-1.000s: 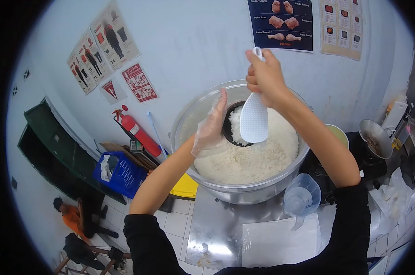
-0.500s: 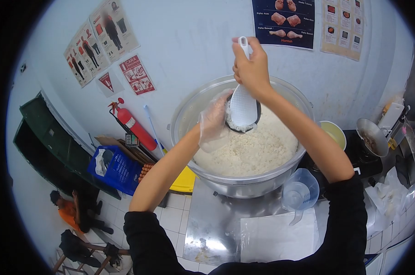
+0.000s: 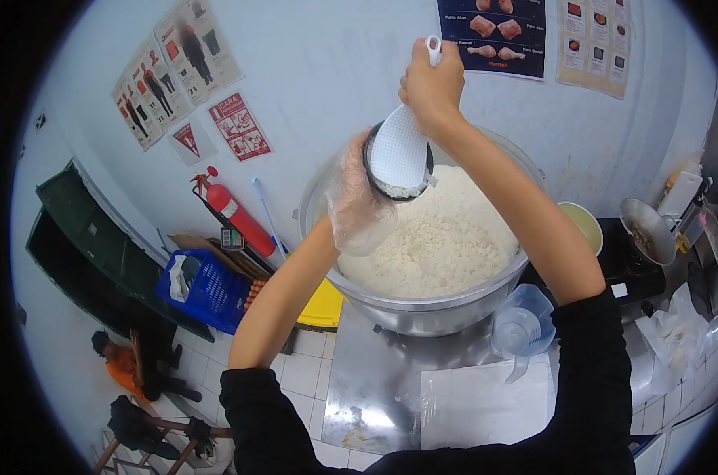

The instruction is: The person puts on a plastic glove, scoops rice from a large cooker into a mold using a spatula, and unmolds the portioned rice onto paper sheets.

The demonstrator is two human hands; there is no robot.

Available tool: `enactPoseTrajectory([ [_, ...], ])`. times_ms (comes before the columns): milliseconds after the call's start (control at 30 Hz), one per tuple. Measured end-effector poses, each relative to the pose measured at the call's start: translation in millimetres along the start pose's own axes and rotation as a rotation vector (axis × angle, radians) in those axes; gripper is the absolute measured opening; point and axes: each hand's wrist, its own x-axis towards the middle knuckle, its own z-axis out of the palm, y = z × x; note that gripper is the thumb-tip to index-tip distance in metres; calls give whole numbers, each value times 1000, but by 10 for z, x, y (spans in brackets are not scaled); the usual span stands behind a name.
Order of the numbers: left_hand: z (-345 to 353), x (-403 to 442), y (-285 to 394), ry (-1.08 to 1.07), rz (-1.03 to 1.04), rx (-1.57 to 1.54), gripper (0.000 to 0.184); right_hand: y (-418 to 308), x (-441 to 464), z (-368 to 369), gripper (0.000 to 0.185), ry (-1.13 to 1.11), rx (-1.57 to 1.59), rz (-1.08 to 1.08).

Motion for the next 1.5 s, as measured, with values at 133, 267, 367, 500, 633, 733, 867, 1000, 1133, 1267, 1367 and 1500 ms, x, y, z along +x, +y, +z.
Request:
enactPoseTrajectory([
  [133, -11, 33, 52, 17, -94, -5, 51, -84, -81, -3, 16, -47, 74, -23],
  [267, -70, 71, 116, 71, -87, 116, 48, -457, 93, -107, 20, -94, 314, 77],
  [367, -125, 134, 109, 146, -215, 48, 50, -605, 138, -171, 19, -132, 319, 101],
  [500, 11, 19, 60, 101, -188, 45, 54, -411, -144, -117, 17, -146, 184, 286],
  [633, 60, -72, 148, -33, -212, 116, 55, -308, -198, -54, 16, -115, 148, 109],
  [733, -66, 0, 155, -160, -236, 116, 56, -229, -177, -6, 14, -127, 125, -77],
  [867, -86, 32, 87, -25, -219, 44, 55, -258, -197, -18, 16, -183, 221, 83],
  [1000, -85, -97, 128, 126, -173, 134, 58, -444, -52, -282, 20, -172, 402, 217],
  [1133, -138, -140, 136, 122, -190, 158, 57, -227, -92, -434, 21, -179, 329, 219],
  [1267, -310, -215, 206, 171, -190, 65, 55, -344, -44, -613, 22, 80, 254, 79],
  [1367, -546, -423, 174, -131, -236, -317, 55, -579, 7, -826, 22, 67, 319, -24],
  [1500, -27, -1486, 100, -307, -464, -936, 61, -938, -211, -1455, 29, 91, 336, -14],
])
